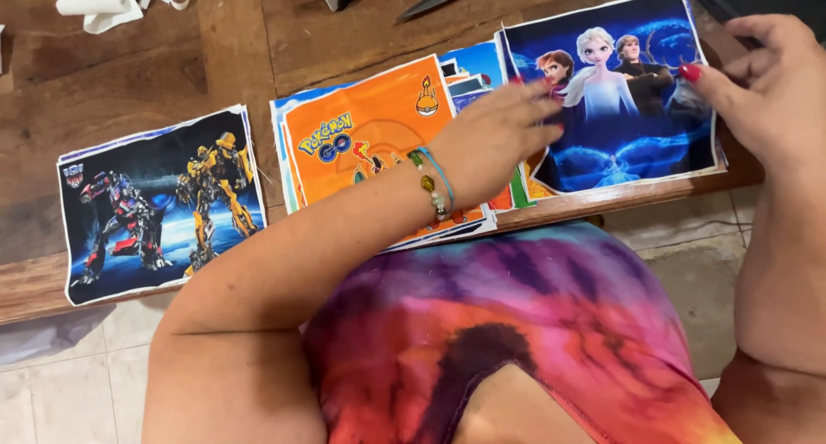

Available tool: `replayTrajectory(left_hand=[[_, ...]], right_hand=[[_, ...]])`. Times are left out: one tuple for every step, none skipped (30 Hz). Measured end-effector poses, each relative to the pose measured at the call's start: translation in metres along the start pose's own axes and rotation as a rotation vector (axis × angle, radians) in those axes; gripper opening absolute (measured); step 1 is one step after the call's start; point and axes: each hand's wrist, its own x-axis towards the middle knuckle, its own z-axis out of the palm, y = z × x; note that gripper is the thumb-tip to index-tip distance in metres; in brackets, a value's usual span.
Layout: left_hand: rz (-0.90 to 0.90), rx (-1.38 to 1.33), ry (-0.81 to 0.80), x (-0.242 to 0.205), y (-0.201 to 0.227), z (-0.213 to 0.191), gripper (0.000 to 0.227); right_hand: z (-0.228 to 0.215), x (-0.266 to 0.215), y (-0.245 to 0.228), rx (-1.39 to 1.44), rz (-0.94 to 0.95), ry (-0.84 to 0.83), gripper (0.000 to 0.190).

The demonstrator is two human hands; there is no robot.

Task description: Sort and organize printed fabric panels into categorized stacks on a work table

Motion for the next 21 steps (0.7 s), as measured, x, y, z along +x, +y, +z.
replayTrajectory(left_hand=[[0.078, -0.047, -0.094, -0.003, 0.0, 0.007, 0.037], [0.077, -0.049, -0.092, -0.005, 0.001, 0.012, 0.037], [0.098, -0.053, -0.08, -0.007, 0.001, 0.015, 0.034], [0.12, -0.056, -0.067, -0.008, 0.001, 0.019, 0.031], [0.121, -0.054, -0.064, -0.007, 0.001, 0.017, 0.031], [0.122, -0.046, -0.044, -0.006, 0.002, 0.015, 0.025], [0.122, -0.041, -0.025, -0.005, 0.002, 0.014, 0.019], [0.123, -0.042, -0.025, -0.006, 0.002, 0.013, 0.019], [0.133, -0.016, -0.035, -0.007, 0.002, 0.013, 0.016], [0.143, 0.009, -0.045, -0.009, 0.001, 0.012, 0.014], [0.142, 0.009, -0.045, -0.009, 0.001, 0.013, 0.014], [0.185, 0.054, -0.008, -0.009, 0.0, 0.013, 0.009], [0.229, 0.098, 0.029, -0.009, 0.0, 0.014, 0.007], [0.227, 0.097, 0.031, -0.011, -0.001, 0.015, 0.007], [0.247, 0.115, 0.027, -0.013, -0.002, 0.017, 0.011], [0.267, 0.134, 0.024, -0.015, -0.004, 0.019, 0.015], [0.269, 0.133, 0.025, -0.016, -0.002, 0.019, 0.015], [0.281, 0.164, 0.021, -0.017, 0.0, 0.02, 0.018], [0.293, 0.196, 0.018, -0.019, 0.002, 0.02, 0.022], [0.293, 0.196, 0.018, -0.021, 0.006, 0.02, 0.022], [0.26, 0.209, -0.031, -0.023, 0.01, 0.02, 0.026]], right_hand=[[-0.003, -0.007, -0.004, 0.078, 0.04, -0.028, 0.059], [-0.002, -0.01, -0.005, 0.077, 0.04, -0.03, 0.059], [-0.003, -0.014, -0.005, 0.061, 0.033, -0.044, 0.062], [-0.003, -0.017, -0.006, 0.046, 0.026, -0.059, 0.066], [-0.004, -0.019, -0.007, 0.044, 0.023, -0.057, 0.066], [-0.004, -0.022, -0.008, -0.01, 0.044, -0.038, 0.064], [-0.004, -0.025, -0.009, -0.064, 0.068, -0.021, 0.062], [-0.004, -0.025, -0.006, -0.065, 0.069, -0.021, 0.062], [-0.003, -0.025, -0.003, -0.148, 0.046, -0.014, 0.06], [-0.003, -0.025, 0.0, -0.229, 0.023, -0.008, 0.058], [-0.003, -0.025, -0.001, -0.229, 0.022, -0.009, 0.058], [-0.002, -0.024, -0.001, -0.256, 0.014, -0.018, 0.054], [-0.003, -0.024, -0.002, -0.285, 0.006, -0.027, 0.049], [-0.003, -0.026, -0.001, -0.286, 0.004, -0.028, 0.049], [-0.002, -0.028, 0.0, -0.303, -0.039, -0.014, 0.047], [-0.002, -0.03, 0.002, -0.32, -0.083, 0.0, 0.045], [-0.001, -0.03, 0.008, -0.321, -0.081, 0.001, 0.045], [0.0, -0.03, 0.013, -0.446, -0.16, 0.008, 0.044], [0.001, -0.03, 0.019, -0.567, -0.241, 0.013, 0.044], [0.001, -0.03, 0.021, -0.568, -0.241, 0.013, 0.044], [0.001, -0.03, 0.023, -0.613, -0.246, 0.024, 0.045]])
